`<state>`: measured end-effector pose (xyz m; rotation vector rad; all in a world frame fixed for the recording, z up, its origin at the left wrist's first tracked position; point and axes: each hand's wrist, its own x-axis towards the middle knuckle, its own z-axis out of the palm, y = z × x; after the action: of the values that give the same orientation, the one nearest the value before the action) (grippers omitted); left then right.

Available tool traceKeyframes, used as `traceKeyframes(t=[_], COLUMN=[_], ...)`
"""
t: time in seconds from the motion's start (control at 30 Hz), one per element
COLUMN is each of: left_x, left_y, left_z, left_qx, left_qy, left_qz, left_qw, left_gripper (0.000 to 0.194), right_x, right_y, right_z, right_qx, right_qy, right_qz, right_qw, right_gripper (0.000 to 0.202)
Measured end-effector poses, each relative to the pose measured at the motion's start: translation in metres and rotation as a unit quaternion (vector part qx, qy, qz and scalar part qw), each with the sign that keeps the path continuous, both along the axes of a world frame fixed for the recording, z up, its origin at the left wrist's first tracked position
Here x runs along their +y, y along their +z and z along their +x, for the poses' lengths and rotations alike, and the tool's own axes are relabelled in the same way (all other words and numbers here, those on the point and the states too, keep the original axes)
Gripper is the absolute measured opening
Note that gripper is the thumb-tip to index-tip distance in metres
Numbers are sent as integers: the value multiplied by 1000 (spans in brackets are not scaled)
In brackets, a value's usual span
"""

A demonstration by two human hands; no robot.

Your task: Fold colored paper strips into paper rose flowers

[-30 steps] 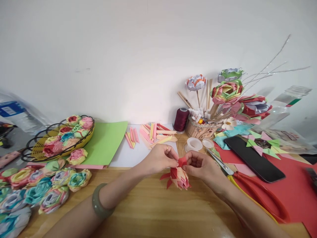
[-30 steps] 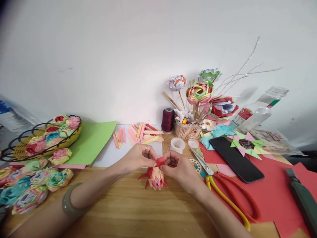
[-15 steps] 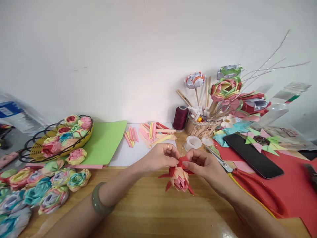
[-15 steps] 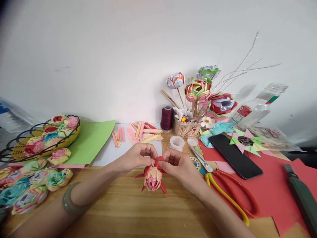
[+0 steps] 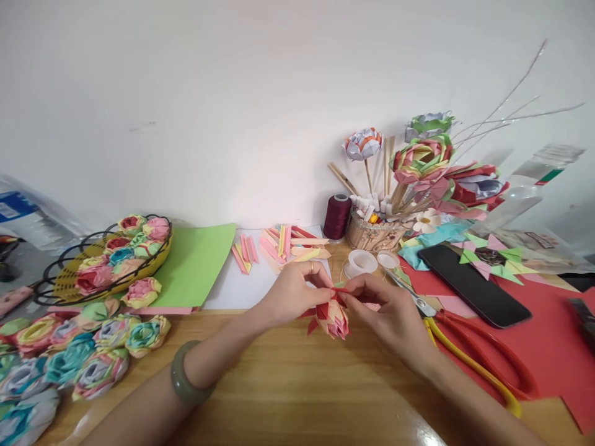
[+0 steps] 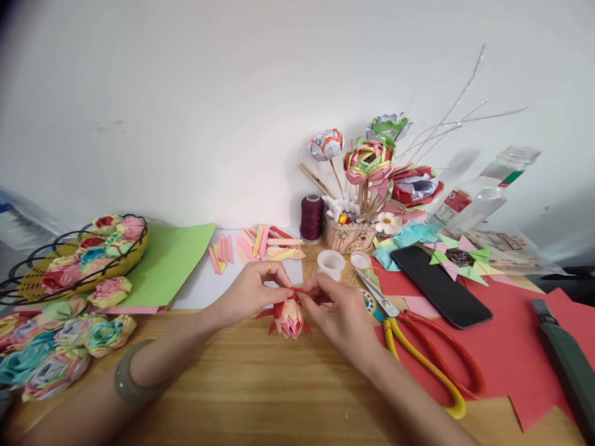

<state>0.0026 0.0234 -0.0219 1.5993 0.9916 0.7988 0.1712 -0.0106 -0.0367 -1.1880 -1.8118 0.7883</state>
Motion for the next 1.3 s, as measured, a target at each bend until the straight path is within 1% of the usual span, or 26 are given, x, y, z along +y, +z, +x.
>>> traceKeyframes(t=[0.07,0.1,0.17,0.23,0.3,0.33,0.4,0.47,0.5,0.53,0.57,0.6,0.63,0.67,0.7,0.73,0.77,0.8,0.83,0.87,0.9,0.97,1.03,1.13,1.2,1.3], left_x=[-4,-6,-9,-9,-7,-6,-4,-3,-4,-5,-6,-6,-6,-6,-6,-5,-4,-3,-3,-3,-3,-4,-6,-7,-7,-7], left_y=[1,1,3,5,7,7,8,7,7,6,6,5,5,4,3,2,1,-1,-3,-5,-6,-7,-8,-8,-8,-9], left_z=[1,2,4,5,4,3,1,0,-1,-1,-1,0,0,0,1,1,1,1,1,1,0,0,1,1,2,3], left_qx=[21,29,45,48,17,-4,-37,-56,-65,-74,-81,-81,-73,-59,-41,-20,8,36,68,104,139,193,208,168,125,67], left_qy=[11,15,26,35,31,21,-12,-62,-92,-119,-141,-156,-152,-139,-115,-84,-57,-34,-21,-19,-21,-39,-54,-53,-44,-39], left_qz=[32,51,92,111,83,48,-45,-143,-179,-198,-199,-177,-124,-63,3,57,106,145,176,199,216,235,240,226,220,213], left_qw=[999,998,994,992,996,999,998,986,977,970,966,968,978,986,992,995,993,988,982,974,966,952,947,958,967,974], left_gripper=[4,5,7,8,3,7,27,47,54,59,60,59,56,53,50,49,47,47,48,49,51,54,55,54,53,51], right_x=[-1,-1,-2,-1,0,0,1,2,2,2,2,1,0,-1,-2,-2,-3,-3,-3,-2,-1,2,4,4,4,3], right_y=[-3,-4,-7,-8,-8,-8,-7,-7,-6,-5,-4,-2,0,3,5,8,11,13,14,15,16,16,15,15,17,18], right_z=[1,2,4,5,6,7,9,11,11,12,11,11,10,9,7,6,4,3,2,2,1,2,2,2,2,0], right_qx=[-70,-103,-162,-211,-233,-233,-221,-207,-198,-188,-176,-162,-146,-126,-103,-75,-41,-5,31,65,98,159,213,268,278,266], right_qy=[-15,-25,-50,-71,-82,-85,-89,-83,-75,-63,-52,-47,-49,-60,-74,-86,-91,-85,-70,-50,-31,-4,10,40,54,53], right_qz=[89,136,223,288,331,347,375,396,404,409,413,413,407,392,358,303,229,143,54,-28,-93,-180,-225,-253,-263,-275], right_qw=[994,985,960,931,911,904,896,891,890,891,892,895,900,909,925,946,968,986,996,996,990,971,951,929,922,922], right_gripper=[8,7,6,5,6,7,9,13,15,17,18,19,18,16,14,10,4,6,15,24,30,35,33,29,28,30])
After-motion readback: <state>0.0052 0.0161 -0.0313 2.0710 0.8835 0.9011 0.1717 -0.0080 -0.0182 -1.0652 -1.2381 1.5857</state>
